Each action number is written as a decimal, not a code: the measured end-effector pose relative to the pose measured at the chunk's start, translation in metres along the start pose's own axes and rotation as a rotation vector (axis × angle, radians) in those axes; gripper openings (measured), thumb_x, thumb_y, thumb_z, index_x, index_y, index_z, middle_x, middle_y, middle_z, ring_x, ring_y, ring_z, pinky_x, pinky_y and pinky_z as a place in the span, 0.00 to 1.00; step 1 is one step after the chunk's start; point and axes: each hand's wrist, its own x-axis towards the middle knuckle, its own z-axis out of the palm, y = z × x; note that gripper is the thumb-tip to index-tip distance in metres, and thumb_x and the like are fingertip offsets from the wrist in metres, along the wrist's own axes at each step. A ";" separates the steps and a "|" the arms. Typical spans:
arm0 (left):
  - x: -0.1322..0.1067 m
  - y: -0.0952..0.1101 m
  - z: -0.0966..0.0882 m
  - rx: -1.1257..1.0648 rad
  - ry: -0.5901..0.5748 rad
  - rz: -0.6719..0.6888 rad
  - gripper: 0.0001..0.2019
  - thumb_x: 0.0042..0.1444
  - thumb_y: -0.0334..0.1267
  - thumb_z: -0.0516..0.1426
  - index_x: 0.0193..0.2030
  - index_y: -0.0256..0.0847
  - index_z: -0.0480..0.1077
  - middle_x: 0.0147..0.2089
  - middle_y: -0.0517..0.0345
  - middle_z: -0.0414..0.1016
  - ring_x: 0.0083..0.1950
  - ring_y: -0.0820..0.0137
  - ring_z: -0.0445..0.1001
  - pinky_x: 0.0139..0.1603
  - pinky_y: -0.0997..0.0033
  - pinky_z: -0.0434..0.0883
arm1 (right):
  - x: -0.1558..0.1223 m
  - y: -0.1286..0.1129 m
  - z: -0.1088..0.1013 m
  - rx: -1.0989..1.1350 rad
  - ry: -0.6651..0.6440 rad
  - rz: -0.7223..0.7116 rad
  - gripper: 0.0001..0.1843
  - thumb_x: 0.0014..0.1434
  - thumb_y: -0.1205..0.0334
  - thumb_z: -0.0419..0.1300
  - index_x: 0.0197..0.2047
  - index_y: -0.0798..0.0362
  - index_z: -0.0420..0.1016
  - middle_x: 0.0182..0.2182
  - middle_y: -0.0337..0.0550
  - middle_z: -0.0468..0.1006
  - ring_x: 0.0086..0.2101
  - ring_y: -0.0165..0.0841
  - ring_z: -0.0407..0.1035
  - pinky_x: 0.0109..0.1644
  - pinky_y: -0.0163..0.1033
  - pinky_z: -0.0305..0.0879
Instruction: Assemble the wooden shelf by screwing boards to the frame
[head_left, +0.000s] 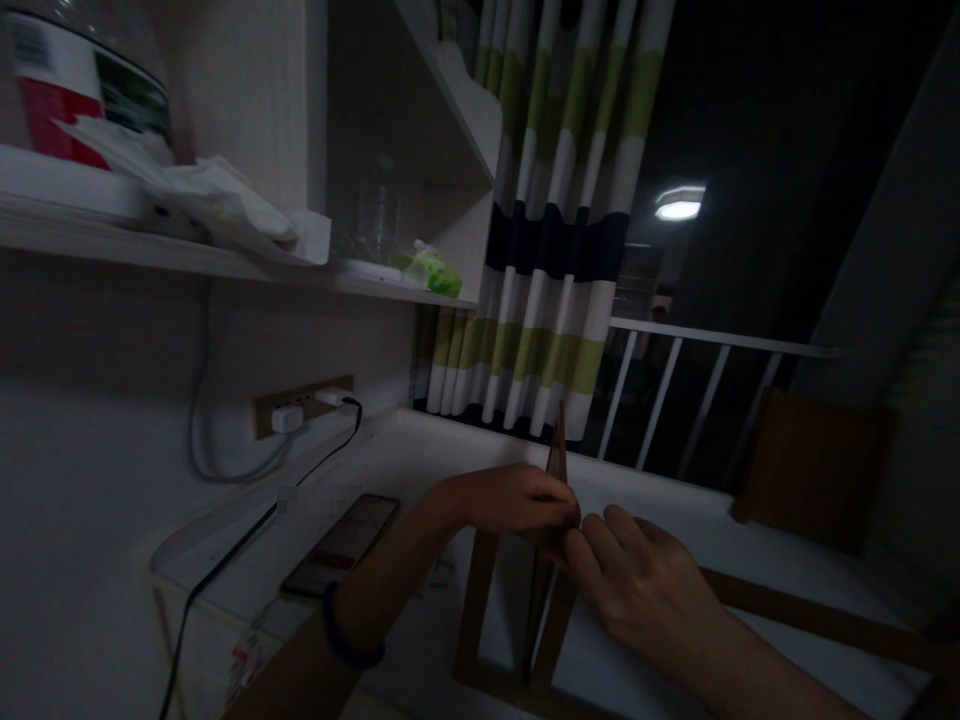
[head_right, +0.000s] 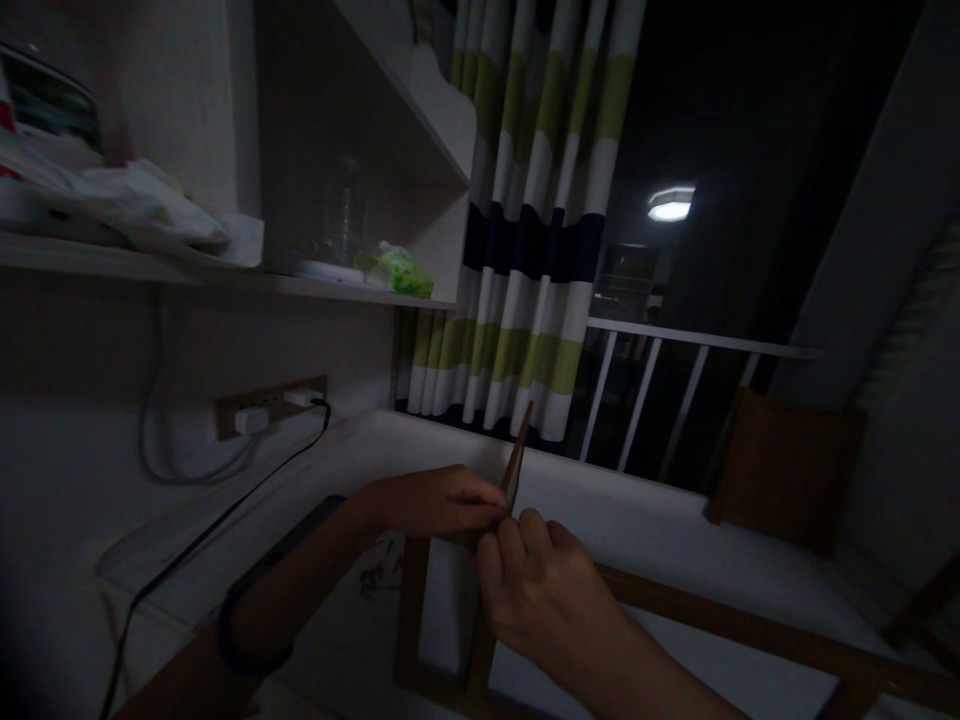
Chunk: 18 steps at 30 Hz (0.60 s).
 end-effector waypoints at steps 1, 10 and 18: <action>0.000 0.000 0.000 -0.007 0.005 -0.005 0.12 0.55 0.32 0.48 0.22 0.35 0.63 0.21 0.67 0.58 0.24 0.81 0.56 0.28 0.83 0.58 | 0.000 -0.001 0.001 -0.003 -0.005 0.004 0.07 0.52 0.69 0.52 0.24 0.52 0.60 0.18 0.38 0.63 0.21 0.33 0.58 0.22 0.37 0.47; 0.001 -0.005 0.003 -0.121 -0.022 -0.078 0.12 0.56 0.40 0.48 0.29 0.34 0.65 0.25 0.64 0.61 0.27 0.79 0.59 0.27 0.81 0.59 | -0.004 -0.008 0.008 -0.044 0.085 0.115 0.11 0.56 0.64 0.53 0.23 0.52 0.59 0.17 0.37 0.62 0.21 0.31 0.57 0.22 0.36 0.46; 0.002 -0.008 0.004 -0.132 -0.034 -0.074 0.13 0.56 0.42 0.48 0.31 0.34 0.66 0.25 0.63 0.61 0.26 0.79 0.58 0.26 0.81 0.58 | -0.008 -0.013 0.010 -0.064 0.132 0.207 0.13 0.57 0.62 0.52 0.22 0.52 0.59 0.17 0.37 0.63 0.21 0.31 0.57 0.23 0.35 0.45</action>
